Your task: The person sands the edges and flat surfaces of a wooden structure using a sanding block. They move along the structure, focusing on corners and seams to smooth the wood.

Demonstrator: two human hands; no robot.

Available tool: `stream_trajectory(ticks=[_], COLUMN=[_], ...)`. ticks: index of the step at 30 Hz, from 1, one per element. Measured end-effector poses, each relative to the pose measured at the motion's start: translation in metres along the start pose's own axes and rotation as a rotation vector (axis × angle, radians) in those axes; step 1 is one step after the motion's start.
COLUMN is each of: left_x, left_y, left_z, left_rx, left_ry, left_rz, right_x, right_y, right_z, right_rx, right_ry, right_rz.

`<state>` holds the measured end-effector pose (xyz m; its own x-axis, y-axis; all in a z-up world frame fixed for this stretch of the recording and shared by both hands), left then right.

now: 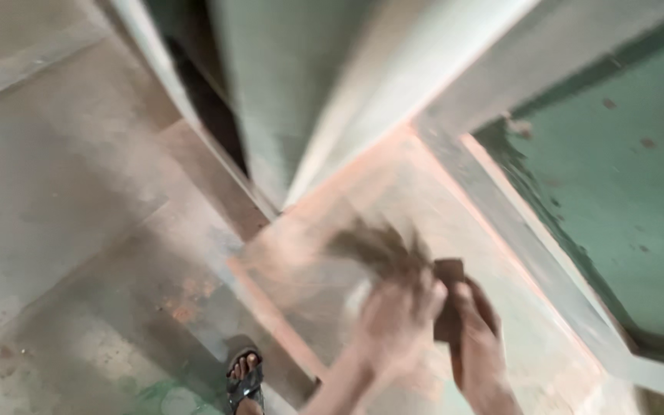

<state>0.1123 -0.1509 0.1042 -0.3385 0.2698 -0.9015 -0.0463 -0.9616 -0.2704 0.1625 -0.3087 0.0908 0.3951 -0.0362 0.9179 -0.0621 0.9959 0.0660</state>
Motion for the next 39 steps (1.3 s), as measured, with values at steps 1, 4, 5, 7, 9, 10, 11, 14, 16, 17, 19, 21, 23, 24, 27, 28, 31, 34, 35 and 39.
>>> stream_trajectory(ticks=[1, 4, 5, 7, 9, 10, 11, 14, 16, 17, 19, 21, 23, 24, 27, 28, 31, 34, 35, 39], left_x=[0.006, -0.003, 0.002, 0.009, 0.015, 0.013, 0.01, 0.005, 0.004, 0.005, 0.008, 0.008, 0.005, 0.005, 0.007, 0.009, 0.022, 0.021, 0.023, 0.025], left_y=[0.007, 0.005, 0.019, 0.036, 0.04, 0.04, 0.039, 0.038, 0.041, 0.043, 0.043, 0.045, 0.043, 0.042, 0.047, 0.046, 0.053, 0.053, 0.054, 0.055], left_z=[-0.013, -0.032, -0.038, -0.045, -0.046, -0.048, -0.05, -0.057, -0.059, -0.059, -0.058, -0.058, -0.059, -0.06, -0.062, -0.064, -0.069, -0.067, -0.066, -0.069], left_rx=[0.066, -0.597, -0.604, -0.615, -0.567, -0.547, -0.527, -0.489, -0.49, -0.485, -0.476, -0.486, -0.49, -0.485, -0.479, -0.483, -0.377, -0.482, -0.462, -0.397], left_ry=[-0.052, 0.287, 0.301, 0.332, 0.299, 0.286, 0.275, 0.243, 0.235, 0.229, 0.216, 0.2, 0.202, 0.21, 0.211, 0.208, 0.143, 0.159, 0.142, 0.106], left_rz=[-0.064, -0.509, -0.609, -0.815, -0.807, -0.804, -0.813, -0.846, -0.865, -0.875, -0.894, -0.925, -0.915, -0.886, -0.894, -0.92, -0.921, -1.042, -1.018, -0.949], right_x=[0.01, 0.051, 0.064, 0.067, 0.065, 0.066, 0.064, 0.058, 0.054, 0.05, 0.047, 0.046, 0.047, 0.042, 0.071, 0.067, 0.031, 0.019, 0.034, 0.045], right_y=[-0.013, -0.035, -0.037, -0.054, -0.073, -0.074, -0.07, -0.035, -0.005, 0.011, 0.015, 0.001, -0.061, -0.097, -0.17, -0.162, -0.09, 0.058, 0.09, 0.052], right_z=[-0.006, -0.028, -0.031, -0.036, -0.047, -0.048, -0.049, -0.066, -0.088, -0.106, -0.118, -0.12, -0.091, -0.085, -0.04, -0.047, -0.114, -0.16, -0.161, -0.152], right_rx=[-0.075, -0.149, -0.069, 0.098, 0.251, 0.309, 0.374, 0.451, 0.47, 0.53, 0.613, 0.658, 0.516, 0.551, 0.534, 0.572, 0.629, 0.681, 0.722, 0.775], right_ry=[-0.06, -0.49, -0.794, -1.078, -1.038, -1.084, -1.133, -1.207, -1.224, -1.112, -1.001, -1.013, -0.968, -0.722, -0.931, -0.924, -0.399, -0.297, -0.487, -0.264], right_rz=[0.317, 1.073, 1.186, 1.287, 1.285, 1.293, 1.295, 1.32, 1.352, 1.346, 1.328, 1.307, 1.429, 1.447, 1.476, 1.445, 1.645, 1.424, 1.345, 1.249])
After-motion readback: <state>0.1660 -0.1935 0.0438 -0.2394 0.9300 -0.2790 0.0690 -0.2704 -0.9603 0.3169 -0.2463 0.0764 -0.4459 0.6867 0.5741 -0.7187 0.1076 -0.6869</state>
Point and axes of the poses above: each hand's wrist, its own z-axis away from the middle knuckle, its own y-axis out of the palm, x = y × z, the point moved 6 cm from there along -z, towards the middle knuckle, and after that the axes turned 9 degrees about -z, right-handed, at the moved point
